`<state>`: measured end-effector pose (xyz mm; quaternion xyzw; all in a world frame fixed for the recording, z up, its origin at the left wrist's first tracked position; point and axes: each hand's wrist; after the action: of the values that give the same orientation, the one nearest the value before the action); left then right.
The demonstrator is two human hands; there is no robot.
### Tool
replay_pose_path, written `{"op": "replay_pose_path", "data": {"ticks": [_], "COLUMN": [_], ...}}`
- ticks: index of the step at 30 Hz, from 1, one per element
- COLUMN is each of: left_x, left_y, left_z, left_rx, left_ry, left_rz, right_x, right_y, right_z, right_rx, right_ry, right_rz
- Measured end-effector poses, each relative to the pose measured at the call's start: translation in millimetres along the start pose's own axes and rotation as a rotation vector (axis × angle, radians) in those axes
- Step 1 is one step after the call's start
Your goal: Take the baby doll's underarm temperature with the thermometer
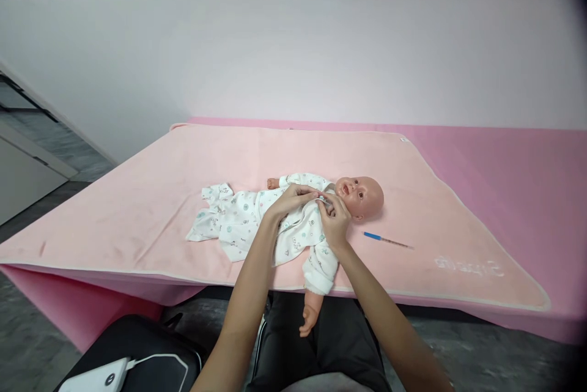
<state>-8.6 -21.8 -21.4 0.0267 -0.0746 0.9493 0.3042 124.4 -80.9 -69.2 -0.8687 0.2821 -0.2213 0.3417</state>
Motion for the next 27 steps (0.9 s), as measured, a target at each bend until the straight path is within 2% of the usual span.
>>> {"op": "replay_pose_path", "data": {"ticks": [3,10,17,22,27], "left_x": [0.8,-3.2,-3.5,-4.2,-6.3], "left_y": [1.6,-0.7,-1.9,-1.8,-0.8], "left_z": [-0.1,-4.5,-5.5,-4.4,-0.2], "left_rx": [-0.013,-0.076,-0.090,-0.067,-0.114], "left_ry": [-0.077,-0.090,-0.139,-0.131,-0.136], "left_rz": [-0.012,0.058,0.087,0.077,0.066], "right_x": [-1.4,-2.6,-0.5,0.7,2.5], "right_y": [0.2,3.7,5.3,6.2,7.2], "right_z": [1.7,-0.7,-3.5,-2.5,-4.0], "right_rx": [-0.039,-0.157,-0.230,-0.233,-0.184], "right_ry": [-0.010,-0.055,-0.207,-0.242,-0.202], "right_rz": [0.012,-0.012,-0.051,-0.084,-0.100]}}
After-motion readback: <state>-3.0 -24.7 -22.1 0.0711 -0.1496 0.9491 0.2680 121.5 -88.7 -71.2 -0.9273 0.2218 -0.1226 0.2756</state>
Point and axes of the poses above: each hand's wrist, its own y-axis away from the middle knuckle, its own x-axis out of the back of the hand, z = x × y
